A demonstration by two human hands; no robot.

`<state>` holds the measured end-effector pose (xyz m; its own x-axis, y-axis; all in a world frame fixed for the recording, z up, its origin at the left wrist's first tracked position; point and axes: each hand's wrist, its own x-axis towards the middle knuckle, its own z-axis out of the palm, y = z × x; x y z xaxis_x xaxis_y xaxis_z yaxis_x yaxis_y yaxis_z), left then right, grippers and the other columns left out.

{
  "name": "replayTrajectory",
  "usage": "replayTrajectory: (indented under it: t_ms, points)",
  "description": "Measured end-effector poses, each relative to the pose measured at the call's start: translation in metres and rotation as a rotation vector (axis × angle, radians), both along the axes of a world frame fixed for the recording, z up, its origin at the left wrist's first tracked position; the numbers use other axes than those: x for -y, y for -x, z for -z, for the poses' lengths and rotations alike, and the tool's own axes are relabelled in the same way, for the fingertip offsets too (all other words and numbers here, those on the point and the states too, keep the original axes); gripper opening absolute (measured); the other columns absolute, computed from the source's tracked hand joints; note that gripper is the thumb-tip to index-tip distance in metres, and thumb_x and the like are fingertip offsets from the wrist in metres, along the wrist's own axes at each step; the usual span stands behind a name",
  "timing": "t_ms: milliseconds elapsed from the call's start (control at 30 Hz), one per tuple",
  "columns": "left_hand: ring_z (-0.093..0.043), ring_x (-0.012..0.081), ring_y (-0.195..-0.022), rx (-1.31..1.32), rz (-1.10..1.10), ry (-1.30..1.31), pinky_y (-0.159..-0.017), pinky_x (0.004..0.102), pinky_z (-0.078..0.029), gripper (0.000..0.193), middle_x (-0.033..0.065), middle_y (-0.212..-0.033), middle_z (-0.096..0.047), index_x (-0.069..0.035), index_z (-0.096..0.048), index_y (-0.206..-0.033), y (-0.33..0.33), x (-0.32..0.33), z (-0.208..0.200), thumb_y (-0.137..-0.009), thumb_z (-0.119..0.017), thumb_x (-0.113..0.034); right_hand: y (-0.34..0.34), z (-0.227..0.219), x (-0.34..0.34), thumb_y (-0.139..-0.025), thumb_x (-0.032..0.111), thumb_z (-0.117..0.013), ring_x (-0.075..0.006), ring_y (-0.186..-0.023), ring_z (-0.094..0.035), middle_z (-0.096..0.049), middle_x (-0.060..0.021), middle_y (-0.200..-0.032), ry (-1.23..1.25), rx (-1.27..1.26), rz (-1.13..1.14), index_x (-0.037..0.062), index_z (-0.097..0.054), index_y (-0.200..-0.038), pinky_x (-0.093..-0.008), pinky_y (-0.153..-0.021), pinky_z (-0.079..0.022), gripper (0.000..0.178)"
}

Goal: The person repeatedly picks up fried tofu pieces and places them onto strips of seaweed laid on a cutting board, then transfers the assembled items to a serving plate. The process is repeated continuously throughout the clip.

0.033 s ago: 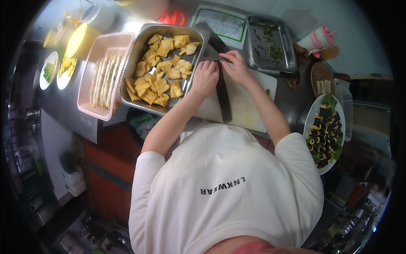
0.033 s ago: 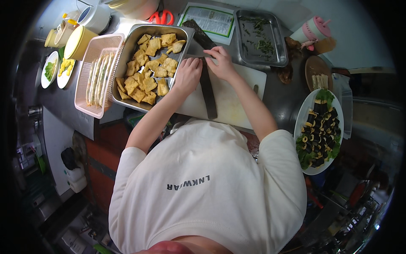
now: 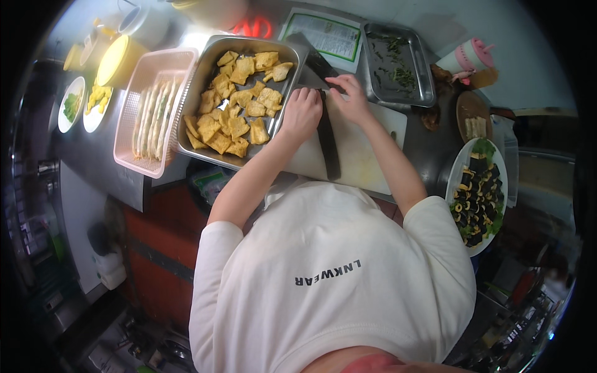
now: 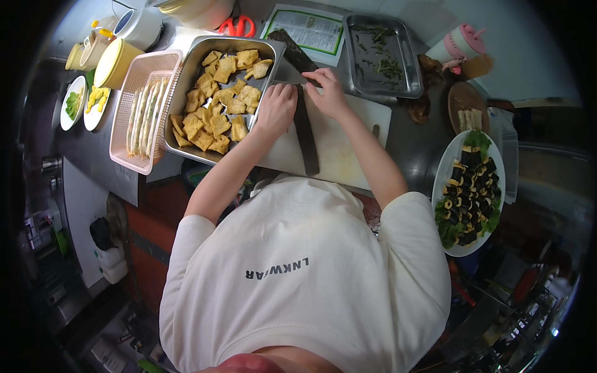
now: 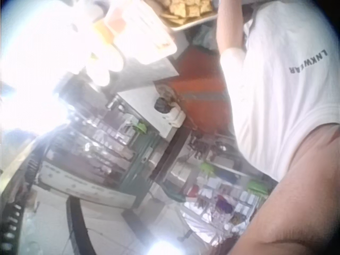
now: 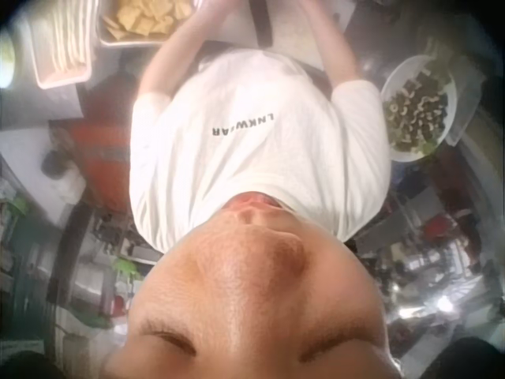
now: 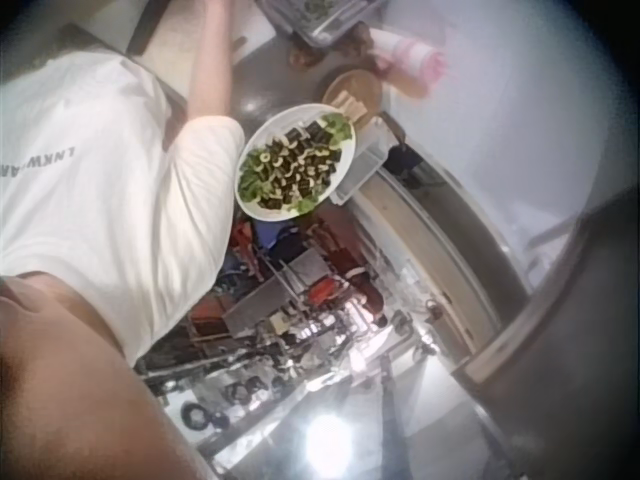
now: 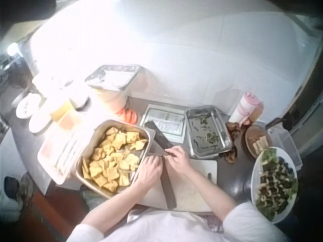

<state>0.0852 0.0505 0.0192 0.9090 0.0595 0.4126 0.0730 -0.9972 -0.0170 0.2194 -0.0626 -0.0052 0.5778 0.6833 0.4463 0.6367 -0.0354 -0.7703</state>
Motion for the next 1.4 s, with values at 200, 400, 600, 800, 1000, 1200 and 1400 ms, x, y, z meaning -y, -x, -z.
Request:
replayTrajectory:
  t_ms: [200, 400, 600, 800, 1000, 1200, 1400]
  points:
    - [-0.053, 0.0206, -0.088, -0.181, -0.011, -0.124, -0.078, 0.0322, -0.042, 0.01, 0.0049, -0.085, -0.06, -0.007, -0.062, -0.081, -0.019, -0.009, -0.007, -0.073, -0.058, -0.012, 0.002, -0.026, 0.035, -0.084, 0.008, -0.063, -0.0186, -0.086, -0.061, -0.062, -0.0064, -0.093, 0.04, -0.032, 0.028, 0.0059, -0.07, -0.096, -0.0295, -0.077, -0.048, 0.013]
    - [-0.054, 0.0238, -0.095, -0.001, 0.029, -0.04, -0.086, 0.0365, -0.042, 0.016, 0.0053, -0.085, -0.062, -0.007, -0.062, -0.082, -0.017, -0.012, -0.015, -0.067, -0.065, -0.012, 0.009, -0.027, 0.06, -0.091, 0.011, -0.059, -0.0113, -0.085, -0.06, -0.064, -0.0047, -0.094, 0.074, -0.485, -0.017, 0.0035, -0.066, -0.103, -0.0239, -0.076, -0.046, 0.016]
    - [-0.056, 0.0268, -0.098, 0.242, 0.211, 0.256, -0.089, 0.0403, -0.042, 0.032, 0.0053, -0.095, -0.064, -0.007, -0.065, -0.098, -0.001, 0.027, -0.055, -0.066, -0.065, -0.008, 0.029, -0.057, 0.073, -0.091, 0.01, -0.06, -0.0136, -0.09, -0.063, -0.064, -0.0084, -0.099, -0.155, -1.247, -0.254, -0.0005, -0.059, -0.112, -0.0294, -0.08, -0.054, 0.023]
    - [-0.056, 0.0235, -0.101, 0.211, 0.341, 0.164, -0.095, 0.0439, -0.04, 0.038, 0.0036, -0.102, -0.062, -0.008, -0.066, -0.107, 0.011, 0.053, -0.059, -0.069, -0.065, -0.006, 0.037, -0.053, 0.095, -0.087, 0.004, -0.061, -0.0167, -0.088, -0.065, -0.064, -0.0106, -0.098, -0.086, -1.106, -0.224, -0.0027, -0.058, -0.108, -0.03, -0.078, -0.054, 0.023]
    - [-0.05, 0.0293, -0.112, 0.241, 0.452, 0.29, -0.097, 0.0451, -0.038, 0.05, 0.0111, -0.124, -0.052, -0.007, -0.058, -0.121, 0.016, 0.074, -0.041, -0.074, -0.071, -0.013, 0.03, -0.084, 0.171, -0.082, 0.002, -0.066, -0.0118, -0.085, -0.063, -0.066, -0.0072, -0.095, -0.019, -0.713, 0.09, 0.0025, -0.061, -0.109, -0.0276, -0.077, -0.052, 0.028]
    - [-0.044, 0.0349, -0.12, 0.184, 0.239, 0.44, -0.099, 0.0479, -0.032, 0.058, 0.0167, -0.13, -0.048, -0.005, -0.052, -0.128, 0.037, 0.067, 0.0, -0.076, -0.073, -0.02, 0.007, -0.156, 0.399, -0.084, 0.009, -0.066, -0.0152, -0.078, -0.066, -0.068, -0.009, -0.094, -0.092, -0.413, 1.167, -0.0016, -0.066, -0.106, -0.0275, -0.073, -0.054, 0.024]
    - [-0.043, 0.0347, -0.122, 0.141, 0.086, 0.514, -0.1, 0.0483, -0.03, 0.053, 0.0161, -0.131, -0.048, -0.006, -0.053, -0.125, 0.048, 0.061, 0.02, -0.079, -0.071, -0.024, 0.015, -0.112, 0.535, -0.074, 0.027, -0.074, -0.0171, -0.079, -0.067, -0.071, -0.0091, -0.084, 0.36, -0.232, 1.796, 0.0023, -0.072, -0.095, -0.0295, -0.073, -0.051, 0.032]
